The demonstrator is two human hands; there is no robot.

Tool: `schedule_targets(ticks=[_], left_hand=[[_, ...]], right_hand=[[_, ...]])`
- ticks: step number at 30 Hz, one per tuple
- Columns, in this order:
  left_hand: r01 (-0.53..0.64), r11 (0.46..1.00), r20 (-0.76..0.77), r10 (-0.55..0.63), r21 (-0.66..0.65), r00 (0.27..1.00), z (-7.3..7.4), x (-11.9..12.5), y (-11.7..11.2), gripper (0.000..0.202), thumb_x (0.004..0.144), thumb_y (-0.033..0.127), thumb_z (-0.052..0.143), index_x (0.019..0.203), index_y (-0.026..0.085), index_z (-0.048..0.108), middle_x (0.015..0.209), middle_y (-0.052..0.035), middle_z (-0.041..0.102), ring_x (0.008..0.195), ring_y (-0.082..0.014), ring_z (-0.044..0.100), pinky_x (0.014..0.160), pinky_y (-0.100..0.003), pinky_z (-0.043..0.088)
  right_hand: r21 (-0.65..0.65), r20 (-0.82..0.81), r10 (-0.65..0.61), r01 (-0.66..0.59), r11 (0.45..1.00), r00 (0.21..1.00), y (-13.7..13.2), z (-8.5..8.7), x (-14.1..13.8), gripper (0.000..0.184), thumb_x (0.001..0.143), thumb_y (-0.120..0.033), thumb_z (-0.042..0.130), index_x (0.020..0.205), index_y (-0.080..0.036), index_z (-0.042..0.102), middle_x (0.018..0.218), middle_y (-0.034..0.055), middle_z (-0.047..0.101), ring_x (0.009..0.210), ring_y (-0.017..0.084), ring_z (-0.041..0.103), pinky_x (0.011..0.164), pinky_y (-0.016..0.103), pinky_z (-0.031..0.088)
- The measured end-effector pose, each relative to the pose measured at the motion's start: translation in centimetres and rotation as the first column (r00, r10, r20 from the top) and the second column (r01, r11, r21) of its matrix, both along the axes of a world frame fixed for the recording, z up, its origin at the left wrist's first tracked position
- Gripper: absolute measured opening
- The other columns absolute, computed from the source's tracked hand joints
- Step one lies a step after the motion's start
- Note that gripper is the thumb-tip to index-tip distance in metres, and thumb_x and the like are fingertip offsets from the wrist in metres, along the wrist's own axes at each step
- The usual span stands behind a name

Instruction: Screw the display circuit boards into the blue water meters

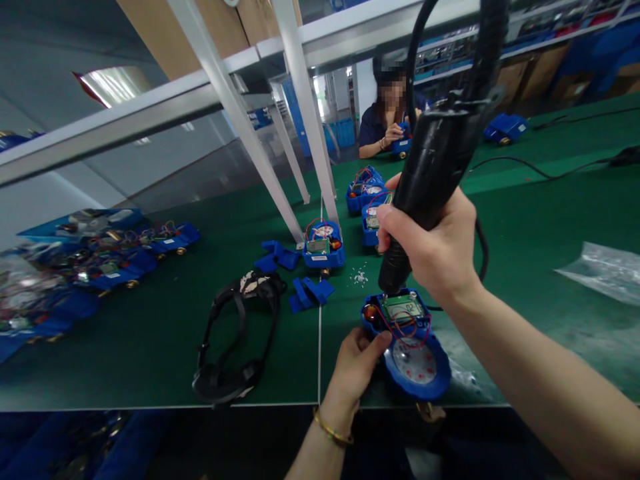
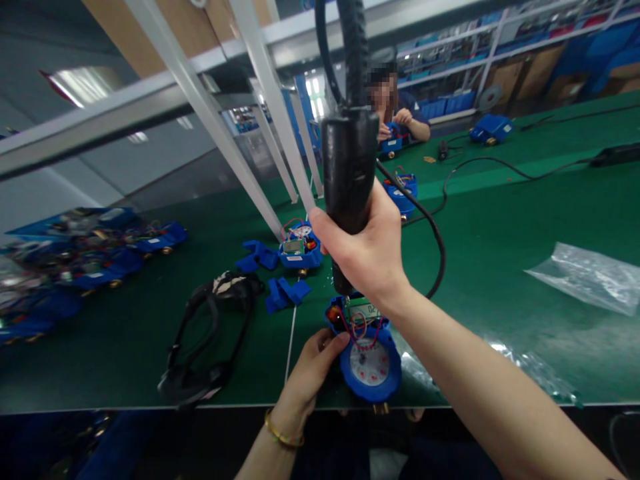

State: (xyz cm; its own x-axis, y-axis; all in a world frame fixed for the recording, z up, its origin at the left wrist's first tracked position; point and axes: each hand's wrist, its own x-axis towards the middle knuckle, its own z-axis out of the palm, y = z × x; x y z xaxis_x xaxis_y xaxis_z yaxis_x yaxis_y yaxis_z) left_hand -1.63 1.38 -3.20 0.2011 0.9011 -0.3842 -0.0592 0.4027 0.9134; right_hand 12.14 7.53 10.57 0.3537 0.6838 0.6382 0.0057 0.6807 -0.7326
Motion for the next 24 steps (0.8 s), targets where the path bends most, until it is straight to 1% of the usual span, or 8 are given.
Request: schedule_targets(ticks=[4, 8, 10, 12, 16, 19, 21, 24], left_hand=[[-0.049, 0.998, 0.052, 0.05, -0.026, 0.997, 0.2, 0.4, -0.1, 0.051, 0.055, 0.052, 0.087, 0.075, 0.012, 0.061, 0.064, -0.0008, 0.06, 0.063, -0.0131, 0.053, 0.059, -0.024, 0.035], [-0.103, 0.994, 0.098, 0.105, -0.02, 0.99, 0.6, 0.8, -0.2, 0.054, 0.049, 0.051, 0.09, 0.065, 0.015, 0.053, 0.057, 0.0054, 0.047, 0.056, -0.0073, 0.04, 0.053, -0.022, 0.028], [-0.118, 0.993, 0.094, 0.119, -0.015, 0.988, 0.4, 1.0, -0.3, 0.055, 0.048, 0.05, 0.09, 0.062, 0.016, 0.049, 0.056, 0.0077, 0.04, 0.054, -0.006, 0.034, 0.052, -0.022, 0.025], [-0.123, 0.992, 0.089, 0.124, -0.019, 0.988, 0.0, 1.0, -0.3, 0.056, 0.049, 0.051, 0.09, 0.062, 0.017, 0.047, 0.056, 0.0084, 0.038, 0.054, -0.0057, 0.032, 0.051, -0.022, 0.023], [-0.125, 0.992, 0.06, 0.124, 0.012, 0.99, -0.9, 1.2, -0.2, 0.058, 0.05, 0.055, 0.088, 0.064, 0.017, 0.047, 0.056, 0.0085, 0.037, 0.054, -0.0058, 0.03, 0.05, -0.022, 0.021], [-0.122, 0.992, 0.043, 0.121, 0.021, 0.992, -0.9, 1.3, -0.3, 0.057, 0.05, 0.056, 0.087, 0.065, 0.017, 0.049, 0.056, 0.0071, 0.041, 0.055, -0.0066, 0.034, 0.052, -0.022, 0.024], [-0.104, 0.994, 0.032, 0.104, 0.017, 0.994, -0.8, 1.3, -0.3, 0.057, 0.051, 0.058, 0.086, 0.067, 0.015, 0.053, 0.059, 0.0047, 0.047, 0.057, -0.008, 0.039, 0.055, -0.023, 0.027], [-0.032, 0.999, 0.009, 0.032, 0.009, 0.999, -0.6, 0.6, -0.2, 0.061, 0.05, 0.063, 0.084, 0.074, 0.012, 0.061, 0.061, 0.0028, 0.052, 0.059, -0.0094, 0.043, 0.056, -0.023, 0.03]], right_hand=[[0.012, 0.054, -0.016, 0.015, 1.0, 0.998, 0.1, -0.3, -0.4, 0.019, 0.073, -0.021, 0.071, 0.087, -0.022, 0.058, 0.062, -0.0056, 0.049, 0.05, 0.01, 0.048, 0.042, 0.024, 0.042], [0.007, 0.086, 0.001, -0.002, 1.0, 0.996, 0.1, -0.7, -0.8, 0.018, 0.073, -0.019, 0.068, 0.087, -0.022, 0.056, 0.065, -0.0045, 0.048, 0.054, 0.011, 0.047, 0.044, 0.024, 0.043], [0.003, 0.096, 0.009, -0.009, 1.0, 0.995, -0.1, -0.7, -0.9, 0.018, 0.072, -0.017, 0.068, 0.085, -0.022, 0.056, 0.065, -0.004, 0.049, 0.055, 0.011, 0.047, 0.045, 0.025, 0.042], [-0.004, 0.107, 0.022, -0.022, 1.0, 0.994, -0.2, -0.7, -1.0, 0.018, 0.072, -0.016, 0.067, 0.083, -0.021, 0.055, 0.065, -0.0039, 0.049, 0.055, 0.011, 0.047, 0.045, 0.025, 0.042], [-0.018, 0.118, 0.057, -0.055, 0.998, 0.991, -0.4, -0.6, -0.9, 0.017, 0.072, -0.015, 0.067, 0.084, -0.02, 0.057, 0.065, -0.0039, 0.047, 0.054, 0.01, 0.046, 0.046, 0.025, 0.041], [-0.024, 0.134, 0.119, -0.116, 0.993, 0.984, -0.6, -0.5, -0.8, 0.02, 0.073, -0.017, 0.068, 0.089, -0.02, 0.058, 0.065, -0.0036, 0.048, 0.053, 0.011, 0.047, 0.046, 0.026, 0.042], [-0.021, 0.15, 0.168, -0.167, 0.986, 0.974, -0.8, -0.5, -0.8, 0.026, 0.072, -0.019, 0.07, 0.095, -0.021, 0.059, 0.067, -0.0033, 0.051, 0.053, 0.012, 0.049, 0.047, 0.027, 0.044], [-0.019, 0.134, 0.188, -0.187, 0.982, 0.973, -1.3, -0.3, -0.3, 0.04, 0.071, -0.022, 0.073, 0.109, -0.023, 0.059, 0.066, -0.0036, 0.055, 0.051, 0.013, 0.052, 0.047, 0.03, 0.046]])
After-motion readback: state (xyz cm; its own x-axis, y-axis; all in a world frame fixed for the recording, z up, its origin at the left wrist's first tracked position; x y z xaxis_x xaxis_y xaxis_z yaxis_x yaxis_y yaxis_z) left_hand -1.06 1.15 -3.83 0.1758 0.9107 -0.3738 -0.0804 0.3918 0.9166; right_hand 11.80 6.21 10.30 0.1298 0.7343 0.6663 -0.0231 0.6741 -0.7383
